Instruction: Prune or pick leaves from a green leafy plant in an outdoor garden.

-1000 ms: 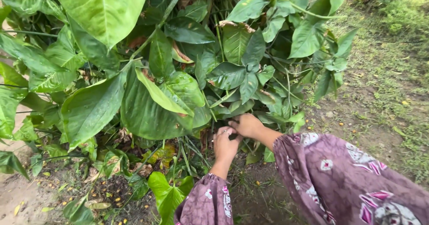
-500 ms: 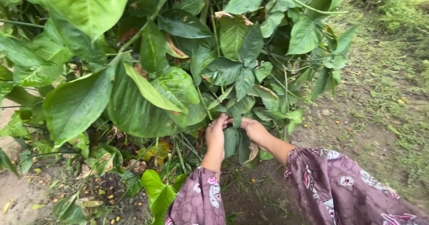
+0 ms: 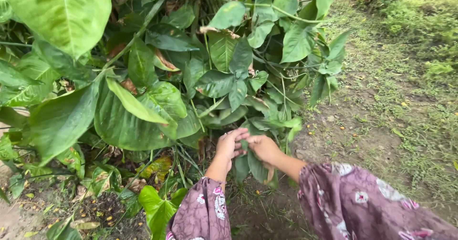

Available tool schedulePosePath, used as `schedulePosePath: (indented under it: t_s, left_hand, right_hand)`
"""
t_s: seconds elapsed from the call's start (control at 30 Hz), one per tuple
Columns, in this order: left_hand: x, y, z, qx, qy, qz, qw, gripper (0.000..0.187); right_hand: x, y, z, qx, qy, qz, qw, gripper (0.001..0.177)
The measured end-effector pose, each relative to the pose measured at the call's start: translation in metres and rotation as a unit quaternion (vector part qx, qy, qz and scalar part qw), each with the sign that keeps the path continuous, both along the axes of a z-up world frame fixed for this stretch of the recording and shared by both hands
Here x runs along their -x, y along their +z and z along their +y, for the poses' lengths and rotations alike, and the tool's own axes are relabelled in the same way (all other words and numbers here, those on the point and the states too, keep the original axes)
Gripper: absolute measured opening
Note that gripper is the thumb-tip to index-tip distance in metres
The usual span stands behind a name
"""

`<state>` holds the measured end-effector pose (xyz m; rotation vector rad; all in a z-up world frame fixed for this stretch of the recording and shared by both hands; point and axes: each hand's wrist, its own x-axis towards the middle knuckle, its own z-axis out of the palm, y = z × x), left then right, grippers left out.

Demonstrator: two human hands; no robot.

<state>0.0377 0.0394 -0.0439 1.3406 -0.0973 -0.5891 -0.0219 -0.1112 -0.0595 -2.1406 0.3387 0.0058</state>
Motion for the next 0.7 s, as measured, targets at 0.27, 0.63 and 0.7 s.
schedulePosePath:
  t_s: [0.27, 0.63, 0.7]
  left_hand:
    - [0.026, 0.028, -0.006, -0.136, -0.104, -0.023, 0.985, 0.061]
    - [0.034, -0.046, 0.008, -0.244, -0.261, 0.077, 0.931, 0.067]
    - [0.035, -0.075, 0.009, -0.262, -0.200, 0.037, 0.943, 0.061]
  right_hand:
    - [0.035, 0.024, -0.036, -0.378, 0.027, 0.045, 0.924, 0.032]
    - [0.071, -0.087, -0.115, -0.192, 0.026, 0.200, 0.960, 0.036]
    - [0.089, -0.125, -0.114, -0.018, 0.105, 0.246, 0.963, 0.046]
